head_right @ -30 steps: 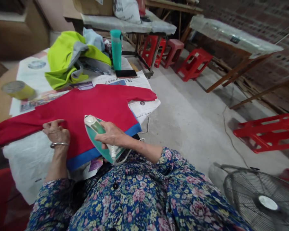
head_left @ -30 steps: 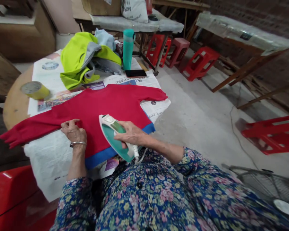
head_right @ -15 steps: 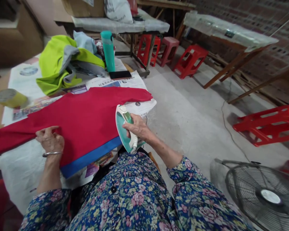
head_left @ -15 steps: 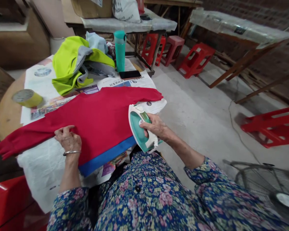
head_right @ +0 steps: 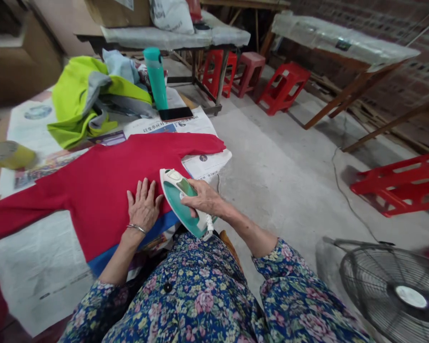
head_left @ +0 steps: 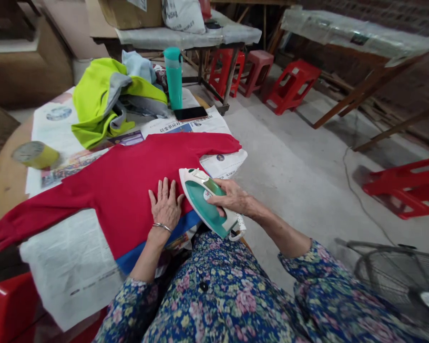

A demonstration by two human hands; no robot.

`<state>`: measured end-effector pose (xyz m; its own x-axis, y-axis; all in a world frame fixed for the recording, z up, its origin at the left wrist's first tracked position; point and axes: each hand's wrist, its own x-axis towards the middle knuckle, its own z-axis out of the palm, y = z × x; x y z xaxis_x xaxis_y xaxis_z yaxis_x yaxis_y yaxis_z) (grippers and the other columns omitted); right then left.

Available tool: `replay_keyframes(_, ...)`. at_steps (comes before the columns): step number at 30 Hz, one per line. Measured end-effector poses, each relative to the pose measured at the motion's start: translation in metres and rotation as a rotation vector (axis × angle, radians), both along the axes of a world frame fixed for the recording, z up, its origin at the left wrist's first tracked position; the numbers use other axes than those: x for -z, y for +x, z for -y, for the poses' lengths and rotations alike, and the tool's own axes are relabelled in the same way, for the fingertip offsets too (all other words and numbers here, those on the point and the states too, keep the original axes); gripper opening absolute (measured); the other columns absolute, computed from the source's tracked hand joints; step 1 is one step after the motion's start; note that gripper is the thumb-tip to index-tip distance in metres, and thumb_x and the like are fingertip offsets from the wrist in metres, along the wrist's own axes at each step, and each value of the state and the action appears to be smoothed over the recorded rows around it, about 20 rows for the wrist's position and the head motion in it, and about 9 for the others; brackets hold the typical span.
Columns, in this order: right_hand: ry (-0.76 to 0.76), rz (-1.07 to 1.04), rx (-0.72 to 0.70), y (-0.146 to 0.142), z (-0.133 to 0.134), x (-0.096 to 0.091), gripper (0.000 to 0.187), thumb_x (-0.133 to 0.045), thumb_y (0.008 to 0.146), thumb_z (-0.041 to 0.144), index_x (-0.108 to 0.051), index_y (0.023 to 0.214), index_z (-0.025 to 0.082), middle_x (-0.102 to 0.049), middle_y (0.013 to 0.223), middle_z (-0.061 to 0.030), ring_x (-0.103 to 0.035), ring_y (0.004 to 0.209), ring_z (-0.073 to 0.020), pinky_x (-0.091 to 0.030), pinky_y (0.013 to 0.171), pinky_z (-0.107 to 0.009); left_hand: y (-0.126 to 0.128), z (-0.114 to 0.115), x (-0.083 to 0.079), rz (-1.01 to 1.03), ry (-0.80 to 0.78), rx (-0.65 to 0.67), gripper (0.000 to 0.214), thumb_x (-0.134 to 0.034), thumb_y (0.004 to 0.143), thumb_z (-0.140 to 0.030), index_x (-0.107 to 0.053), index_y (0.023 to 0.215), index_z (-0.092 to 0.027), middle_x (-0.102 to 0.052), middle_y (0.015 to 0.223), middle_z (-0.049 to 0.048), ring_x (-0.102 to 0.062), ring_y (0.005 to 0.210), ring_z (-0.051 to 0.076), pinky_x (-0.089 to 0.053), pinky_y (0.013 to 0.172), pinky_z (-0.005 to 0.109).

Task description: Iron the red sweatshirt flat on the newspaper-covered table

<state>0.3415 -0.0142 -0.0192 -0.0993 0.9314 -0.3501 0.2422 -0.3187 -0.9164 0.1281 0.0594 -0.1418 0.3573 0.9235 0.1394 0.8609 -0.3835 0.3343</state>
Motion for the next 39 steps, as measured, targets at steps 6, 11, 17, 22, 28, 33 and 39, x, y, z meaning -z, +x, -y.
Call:
replay_keyframes(6,0.078,0.153,0.128,0.019,-0.027,-0.006,0.014,-0.067,0.085,0.014,-0.058,0.086,0.024,-0.061,0.049,0.0044,-0.055,0.042,-0.0139,-0.047,0.043,-0.022,-0.006,0.002,0.011,-0.029,0.066,0.028,0.065,-0.052,0.113,-0.049,-0.06,0.17,-0.02,-0.049,0.181,0.0212,-0.042,0.172,0.044,-0.024,0.14,0.078)
replay_keyframes(11,0.116,0.196,0.139,0.019,-0.065,-0.022,0.016,-0.069,0.085,0.012,-0.058,0.086,0.024,-0.062,0.05,0.0027,-0.055,0.04,-0.0133,-0.044,0.039,-0.021,-0.007,0.006,0.012,-0.057,0.078,0.085,0.081,-0.062,0.106,-0.07,-0.057,0.173,-0.026,-0.041,0.187,0.0186,-0.035,0.174,0.048,-0.023,0.138,0.081)
replay_keyframes(17,0.098,0.11,0.071,0.016,-0.104,-0.02,0.019,-0.07,0.085,0.011,-0.056,0.081,0.024,-0.06,0.05,0.0038,-0.051,0.039,-0.0116,-0.043,0.037,-0.019,-0.014,0.01,0.018,-0.051,0.122,0.149,0.098,-0.07,0.095,-0.083,-0.054,0.175,-0.029,-0.041,0.187,0.0178,-0.032,0.174,0.051,-0.023,0.137,0.082)
replay_keyframes(22,0.115,0.135,0.179,0.014,-0.145,-0.013,0.024,-0.068,0.084,0.008,-0.052,0.079,0.025,-0.056,0.05,0.004,-0.051,0.043,-0.0121,-0.045,0.04,-0.019,-0.014,0.012,0.02,-0.042,0.139,0.142,0.097,-0.072,0.094,-0.082,-0.057,0.173,-0.028,-0.046,0.184,0.019,-0.037,0.172,0.051,-0.026,0.137,0.081)
replay_keyframes(28,0.076,0.127,0.352,0.006,-0.178,-0.016,0.028,-0.069,0.088,0.007,-0.05,0.08,0.027,-0.056,0.054,0.0031,-0.058,0.052,-0.015,-0.051,0.046,-0.021,-0.015,0.013,0.023,-0.062,0.138,0.136,0.092,-0.075,0.094,-0.078,-0.061,0.171,-0.028,-0.049,0.182,0.0192,-0.039,0.171,0.051,-0.028,0.137,0.081)
replay_keyframes(33,0.045,0.177,0.272,0.009,-0.136,-0.022,0.024,-0.067,0.088,0.007,-0.054,0.081,0.025,-0.057,0.051,0.0047,-0.055,0.045,-0.0139,-0.048,0.043,-0.022,-0.014,0.016,0.027,-0.042,0.156,0.129,0.088,-0.074,0.096,-0.075,-0.062,0.169,-0.028,-0.05,0.182,0.0197,-0.041,0.17,0.05,-0.028,0.137,0.08)
replay_keyframes(39,0.026,0.137,-0.025,0.028,-0.085,-0.01,0.011,-0.071,0.081,0.021,-0.062,0.087,0.024,-0.061,0.048,0.006,-0.054,0.04,-0.0132,-0.044,0.04,-0.02,-0.015,0.02,0.028,-0.063,0.159,0.147,0.094,-0.077,0.094,-0.075,-0.059,0.172,-0.026,-0.046,0.183,0.022,-0.04,0.17,0.052,-0.027,0.136,0.081)
